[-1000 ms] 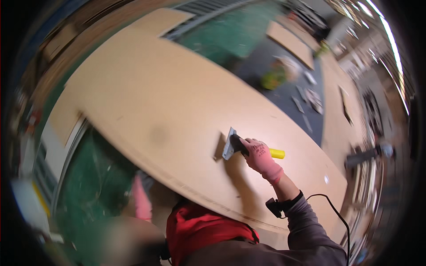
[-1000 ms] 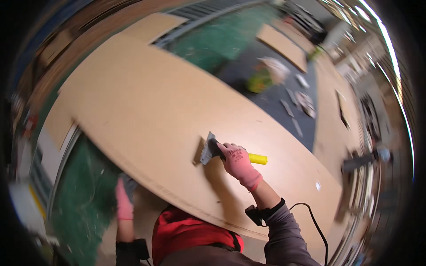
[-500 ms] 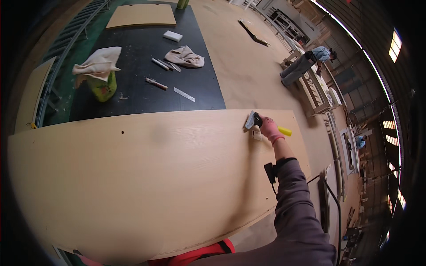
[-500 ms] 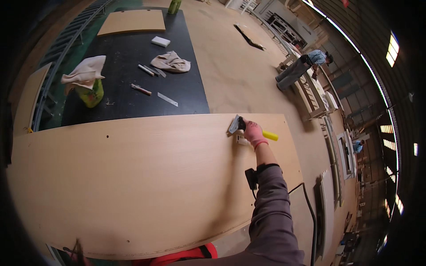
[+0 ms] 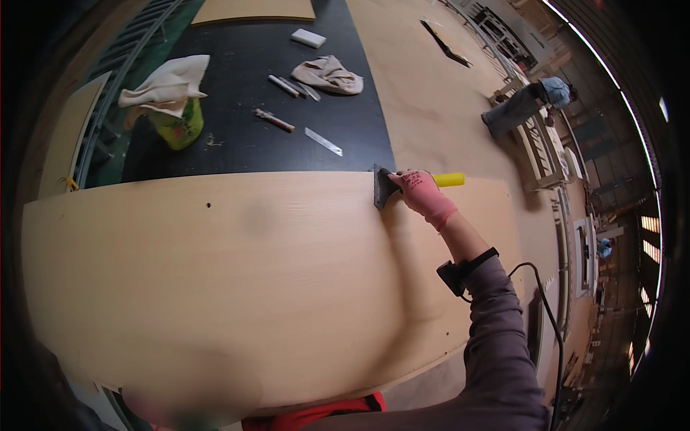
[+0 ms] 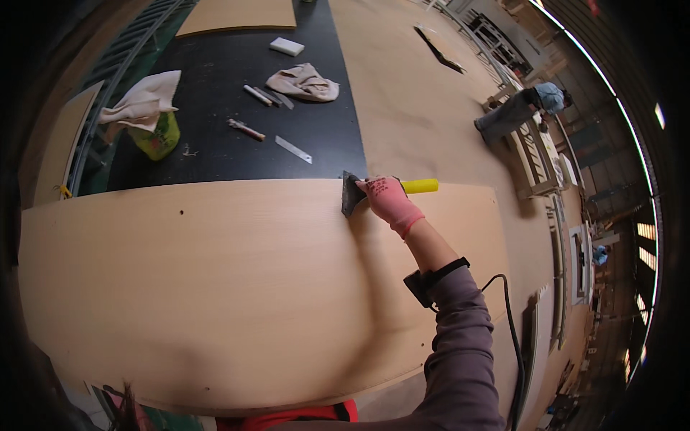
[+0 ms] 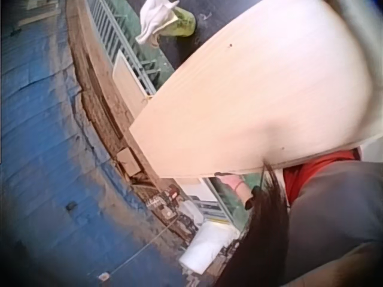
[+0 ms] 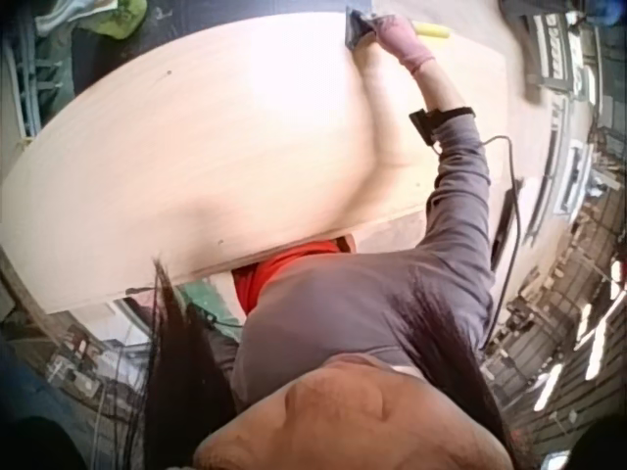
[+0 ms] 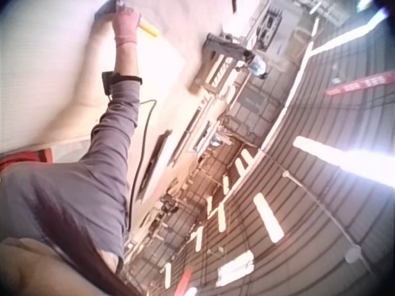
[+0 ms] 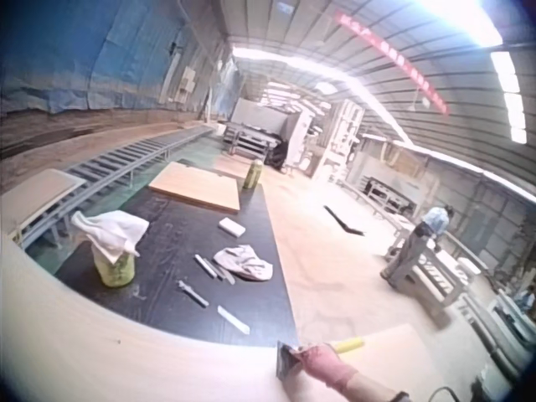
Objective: Cleaning wooden furniture panels by wiping with a cloth and cleaning fluid, blowing off dust with an air nozzle, and scraping edges with a hand scraper.
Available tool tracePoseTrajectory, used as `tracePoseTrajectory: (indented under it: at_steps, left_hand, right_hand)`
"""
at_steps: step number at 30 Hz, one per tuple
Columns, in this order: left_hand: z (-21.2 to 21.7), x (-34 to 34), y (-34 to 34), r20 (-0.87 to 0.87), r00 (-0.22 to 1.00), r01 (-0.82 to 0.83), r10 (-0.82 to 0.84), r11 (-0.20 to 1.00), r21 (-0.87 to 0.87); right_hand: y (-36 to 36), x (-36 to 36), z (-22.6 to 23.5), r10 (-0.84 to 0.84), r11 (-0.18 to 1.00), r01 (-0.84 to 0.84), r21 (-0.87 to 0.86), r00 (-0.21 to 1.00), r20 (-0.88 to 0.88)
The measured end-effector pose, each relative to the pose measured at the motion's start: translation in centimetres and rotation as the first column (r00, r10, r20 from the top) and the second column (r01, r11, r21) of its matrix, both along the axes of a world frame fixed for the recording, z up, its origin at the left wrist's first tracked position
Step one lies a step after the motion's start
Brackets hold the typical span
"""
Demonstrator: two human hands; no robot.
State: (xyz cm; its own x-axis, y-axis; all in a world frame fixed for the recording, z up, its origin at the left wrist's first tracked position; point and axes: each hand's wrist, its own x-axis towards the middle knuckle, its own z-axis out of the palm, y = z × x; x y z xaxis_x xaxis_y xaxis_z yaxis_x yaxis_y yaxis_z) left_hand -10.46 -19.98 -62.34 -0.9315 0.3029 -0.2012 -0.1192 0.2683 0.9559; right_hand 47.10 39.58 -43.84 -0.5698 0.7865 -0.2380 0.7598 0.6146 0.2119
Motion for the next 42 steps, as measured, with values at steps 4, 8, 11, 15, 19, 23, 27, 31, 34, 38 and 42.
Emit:
tracePoseTrajectory:
  at_steps: [4, 8, 11, 15, 19, 23, 27, 31, 34, 38, 42]
  left_hand:
    - [1.7, -0.6, -1.8, -0.052, 0.998, -0.050, 0.048, 0.997, -0.053]
    - [4.3, 1.4, -0.3, 0.166, 0.978, -0.156, 0.122, 0.966, 0.208]
    - [5.1, 1.8, -0.6, 0.065, 0.985, -0.166, 0.157, 0.972, 0.167]
    - [8.5, 3.3, 1.8, -0.040, 0.995, -0.103, 0.096, 0.970, -0.220]
    - [7.7, 1.0, -1.1, -0.248, 0.966, 0.029, -0.079, 0.980, -0.199]
    - [4.1, -5.5, -8.2, 0.180, 0.983, -0.104, 0.042, 0.929, 0.354]
    - [6.4, -11.0, -6.0, 0.406, 0.906, -0.319, 0.122, 0.828, 0.462]
    - [9.4, -16.0, -5.3, 0.364, 0.932, -0.145, 0.005, 0.922, 0.358]
    - [10.6, -16.7, -5.0, 0.594, 0.803, -0.268, -0.048, 0.862, 0.431]
    - [9.8, -17.1, -6.7, 0.593, 0.801, -0.270, -0.080, 0.836, 0.477]
    - [9.6, -17.4, -7.1, 0.576, 0.815, -0.229, -0.060, 0.880, 0.416]
  right_hand:
    - [-0.3, -4.8, 0.0, 0.110, 0.994, -0.108, -0.022, 0.991, 0.074]
    - [-0.7, -9.1, -0.2, 0.225, 0.974, -0.225, -0.010, 0.968, 0.109]
    - [-1.6, -14.0, -0.2, 0.248, 0.969, -0.245, -0.044, 0.963, 0.107]
    - [-2.7, -20.0, -0.2, 0.378, 0.925, -0.379, 0.034, 0.925, 0.040]
    - [-4.4, -28.5, -0.1, 0.408, 0.913, -0.408, -0.009, 0.910, 0.077]
    - [-7.0, -38.0, 1.1, 0.430, 0.903, -0.429, -0.039, 0.894, 0.126]
    - [-7.8, -46.1, 0.0, 0.428, 0.901, -0.432, 0.041, 0.900, 0.081]
    - [-9.7, -55.4, 0.1, 0.501, 0.859, -0.510, 0.042, 0.854, 0.141]
    - [-11.5, -62.5, 0.5, 0.450, 0.890, -0.455, 0.028, 0.887, 0.105]
    - [-12.9, -70.5, 0.6, 0.416, 0.909, -0.417, -0.016, 0.903, 0.104]
    - [-12.9, -74.9, 0.8, 0.474, 0.879, -0.477, 0.016, 0.876, 0.088]
